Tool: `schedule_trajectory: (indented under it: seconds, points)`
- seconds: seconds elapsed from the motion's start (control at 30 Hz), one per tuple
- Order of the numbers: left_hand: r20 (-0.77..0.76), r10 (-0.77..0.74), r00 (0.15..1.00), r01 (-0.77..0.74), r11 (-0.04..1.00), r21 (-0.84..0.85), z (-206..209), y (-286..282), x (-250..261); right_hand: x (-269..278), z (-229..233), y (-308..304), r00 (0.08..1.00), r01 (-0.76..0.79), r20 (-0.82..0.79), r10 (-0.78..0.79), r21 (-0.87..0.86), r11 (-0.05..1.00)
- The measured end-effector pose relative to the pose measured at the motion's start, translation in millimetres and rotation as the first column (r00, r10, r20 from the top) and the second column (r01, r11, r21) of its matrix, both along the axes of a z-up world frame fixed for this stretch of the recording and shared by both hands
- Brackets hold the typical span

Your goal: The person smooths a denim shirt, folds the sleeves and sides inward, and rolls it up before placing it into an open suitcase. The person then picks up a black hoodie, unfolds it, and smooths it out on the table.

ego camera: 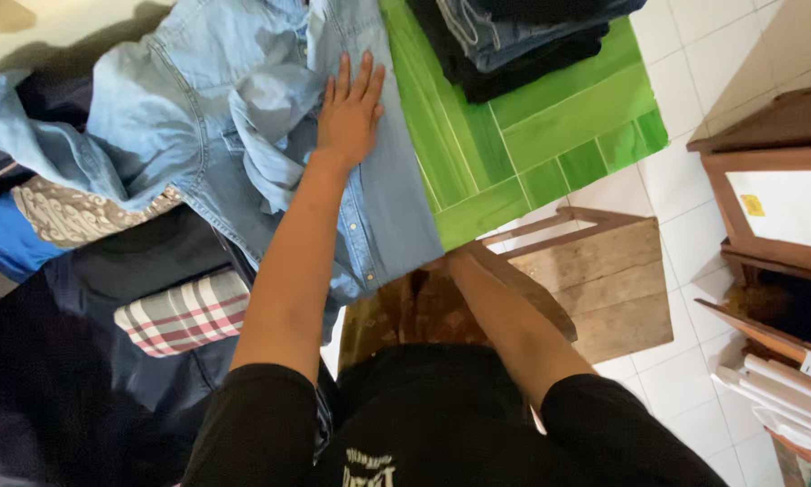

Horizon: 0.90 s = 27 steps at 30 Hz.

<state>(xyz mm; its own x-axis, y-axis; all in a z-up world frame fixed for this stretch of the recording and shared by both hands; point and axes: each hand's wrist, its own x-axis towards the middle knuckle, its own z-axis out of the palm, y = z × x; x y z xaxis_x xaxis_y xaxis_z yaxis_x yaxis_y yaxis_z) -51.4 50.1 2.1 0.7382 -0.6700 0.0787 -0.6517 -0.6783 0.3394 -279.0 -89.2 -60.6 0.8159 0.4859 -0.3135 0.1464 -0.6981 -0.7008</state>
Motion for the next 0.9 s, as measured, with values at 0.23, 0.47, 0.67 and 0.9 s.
schedule_trajectory:
  seconds: [0.23,0.47,0.67,0.9]
  points:
    - [-0.023,0.057,0.998,-0.057,0.998,0.038,1,-6,-6,-44,40,-24,0.961,-0.023,-0.275,0.023,0.004,1.0]
    - [-0.056,0.064,0.996,-0.067,0.997,-0.05,-8,-10,15,0,78,-24,0.824,0.523,-0.566,-0.022,0.744,0.416]
    - [-0.306,-0.023,0.952,-0.036,0.982,-0.185,-23,6,45,103,102,19,0.789,0.076,0.601,0.13,-0.305,0.949]
    - [-0.324,-0.046,0.945,-0.022,0.979,-0.203,-30,12,42,-9,132,28,0.772,-0.567,0.042,0.635,-0.408,0.716]
